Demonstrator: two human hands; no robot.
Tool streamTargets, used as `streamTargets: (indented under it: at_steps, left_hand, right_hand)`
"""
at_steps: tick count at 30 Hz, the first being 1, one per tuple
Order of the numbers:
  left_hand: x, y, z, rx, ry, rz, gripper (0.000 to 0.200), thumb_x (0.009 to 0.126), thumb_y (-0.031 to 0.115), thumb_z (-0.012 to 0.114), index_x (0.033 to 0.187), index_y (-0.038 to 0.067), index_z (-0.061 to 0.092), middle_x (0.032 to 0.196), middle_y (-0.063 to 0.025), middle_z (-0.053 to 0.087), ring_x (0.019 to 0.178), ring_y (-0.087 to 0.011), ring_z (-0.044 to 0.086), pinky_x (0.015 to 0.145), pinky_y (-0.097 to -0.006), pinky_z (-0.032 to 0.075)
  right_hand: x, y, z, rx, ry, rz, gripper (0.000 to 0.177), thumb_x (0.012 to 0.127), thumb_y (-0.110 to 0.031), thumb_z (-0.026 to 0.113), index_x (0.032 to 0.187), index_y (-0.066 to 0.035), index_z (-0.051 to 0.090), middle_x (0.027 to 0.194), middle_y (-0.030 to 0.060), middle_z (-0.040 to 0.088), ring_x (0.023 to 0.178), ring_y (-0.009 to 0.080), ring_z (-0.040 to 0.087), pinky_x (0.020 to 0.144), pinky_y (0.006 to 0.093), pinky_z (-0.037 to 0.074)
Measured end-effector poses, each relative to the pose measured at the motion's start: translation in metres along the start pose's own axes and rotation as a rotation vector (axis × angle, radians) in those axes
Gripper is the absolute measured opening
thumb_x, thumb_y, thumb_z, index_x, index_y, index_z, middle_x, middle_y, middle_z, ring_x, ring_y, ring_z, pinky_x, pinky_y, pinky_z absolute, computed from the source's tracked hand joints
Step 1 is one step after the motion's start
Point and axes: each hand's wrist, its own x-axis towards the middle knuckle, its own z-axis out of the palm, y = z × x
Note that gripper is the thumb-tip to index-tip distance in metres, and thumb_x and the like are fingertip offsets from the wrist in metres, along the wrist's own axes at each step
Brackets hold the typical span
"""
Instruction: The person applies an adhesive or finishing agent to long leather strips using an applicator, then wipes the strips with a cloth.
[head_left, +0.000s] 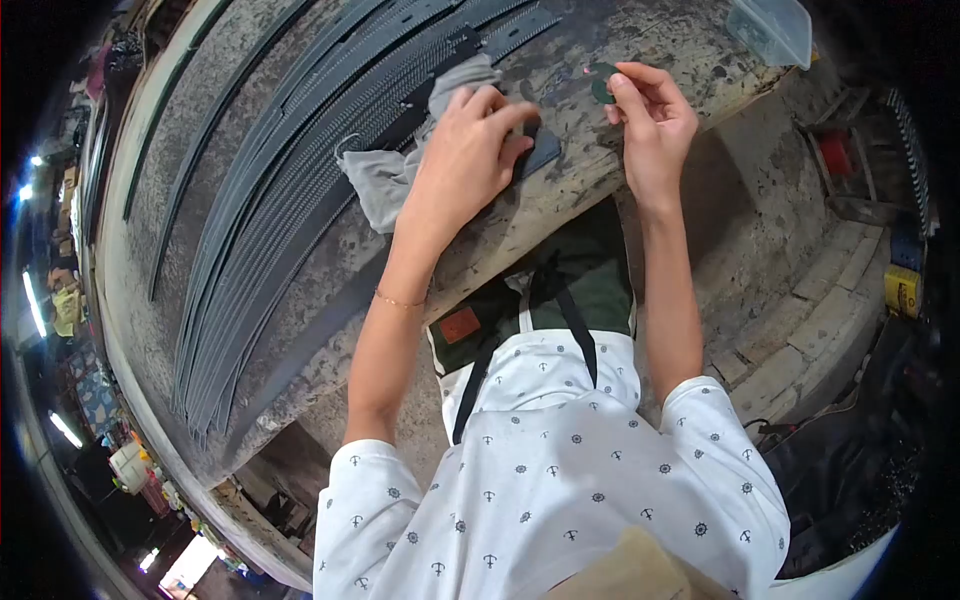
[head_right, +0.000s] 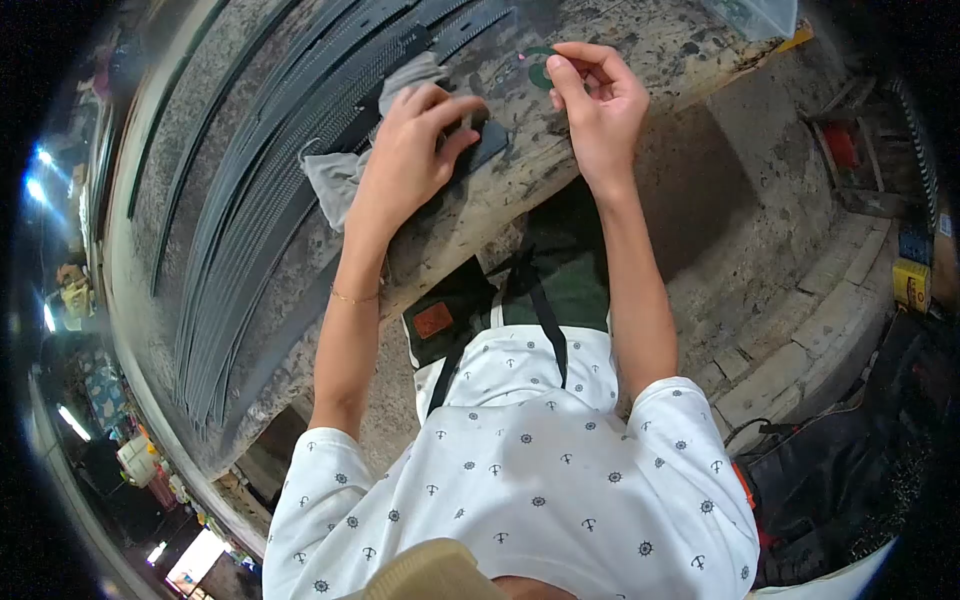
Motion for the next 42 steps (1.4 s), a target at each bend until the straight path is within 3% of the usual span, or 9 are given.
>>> streamTargets:
  at_steps: [7,13,17,19,22,33,39,41,42]
  left_hand:
    - [-0.011,0.025,0.005,0.114,0.106,-0.151,0.037,0.081,0.021,0.077,0.111,0.002,0.07,0.104,-0.013,0.062,0.101,-0.031,0.056,0.089,-0.0408,0.045]
    - [-0.014,0.024,0.022,-0.013,0.126,-0.262,0.029,0.078,0.021,0.08,0.1,0.006,0.07,0.089,-0.0068,0.063,0.091,-0.0277,0.056,0.081,-0.0377,0.04]
    - [-0.016,0.022,0.021,-0.063,0.135,-0.255,0.028,0.077,0.018,0.079,0.102,0.008,0.069,0.089,-0.006,0.061,0.09,-0.0263,0.055,0.08,-0.0375,0.04]
    - [-0.021,0.019,0.025,0.047,0.2,-0.058,0.029,0.079,0.016,0.077,0.106,0.01,0.07,0.095,-0.0051,0.06,0.091,-0.0256,0.055,0.08,-0.0376,0.04]
    - [-0.024,0.019,0.028,0.138,0.182,-0.003,0.029,0.081,0.014,0.075,0.109,0.012,0.07,0.099,-0.0054,0.059,0.092,-0.0254,0.054,0.079,-0.0381,0.039]
    - [-0.022,0.024,0.028,0.122,0.186,-0.045,0.032,0.083,0.021,0.073,0.108,0.004,0.064,0.101,-0.0086,0.058,0.096,-0.0279,0.052,0.083,-0.0417,0.038]
    - [-0.021,0.023,0.026,-0.004,0.186,-0.109,0.031,0.078,0.022,0.078,0.098,0.004,0.063,0.095,-0.0085,0.06,0.092,-0.0275,0.054,0.083,-0.0393,0.038]
    - [-0.022,0.022,0.027,-0.013,0.194,-0.103,0.031,0.077,0.023,0.081,0.095,0.005,0.063,0.09,-0.008,0.06,0.088,-0.0272,0.054,0.081,-0.0376,0.038]
    - [-0.022,0.022,0.028,-0.033,0.204,-0.103,0.03,0.077,0.022,0.08,0.094,0.005,0.063,0.088,-0.0067,0.061,0.088,-0.0273,0.055,0.082,-0.0393,0.038]
  right_hand:
    - [0.003,-0.005,0.0,-0.134,-0.08,0.038,0.015,0.091,-0.008,0.072,0.104,0.0,0.07,0.086,0.0008,0.066,0.066,0.0052,0.055,0.057,0.0212,0.043]
    - [0.001,-0.011,0.003,-0.162,-0.13,0.083,0.017,0.091,-0.007,0.073,0.106,0.0,0.07,0.083,0.0005,0.066,0.063,0.0044,0.055,0.055,0.02,0.043]
    - [0.0,-0.009,0.001,-0.189,-0.132,0.061,0.018,0.09,-0.006,0.073,0.106,0.0,0.069,0.083,0.0016,0.067,0.061,0.0047,0.055,0.054,0.0195,0.043]
    - [-0.001,-0.009,0.0,-0.191,-0.14,0.056,0.017,0.091,-0.004,0.07,0.107,0.001,0.069,0.086,0.0033,0.067,0.064,0.006,0.055,0.054,0.0214,0.043]
    - [0.0,-0.008,-0.002,-0.197,-0.154,0.051,0.017,0.092,-0.001,0.068,0.109,0.003,0.068,0.09,0.0055,0.067,0.067,0.0073,0.056,0.054,0.0236,0.043]
    - [0.0,-0.005,-0.005,-0.172,-0.119,0.058,0.014,0.092,-0.001,0.067,0.106,0.003,0.068,0.089,0.0062,0.067,0.068,0.0061,0.055,0.053,0.0229,0.042]
    - [-0.002,-0.008,-0.007,-0.285,-0.25,0.0,0.01,0.091,0.003,0.066,0.101,0.003,0.068,0.089,0.0032,0.064,0.067,0.0046,0.053,0.052,0.0202,0.04]
    - [-0.002,-0.007,-0.011,-0.101,-0.313,0.005,0.012,0.088,0.004,0.07,0.1,0.003,0.07,0.086,0.0003,0.067,0.081,0.0049,0.06,0.068,0.0185,0.047]
    - [-0.003,-0.008,-0.011,-0.102,-0.313,0.013,0.012,0.088,0.004,0.07,0.1,0.003,0.07,0.086,0.0003,0.067,0.081,0.0049,0.06,0.068,0.0185,0.047]
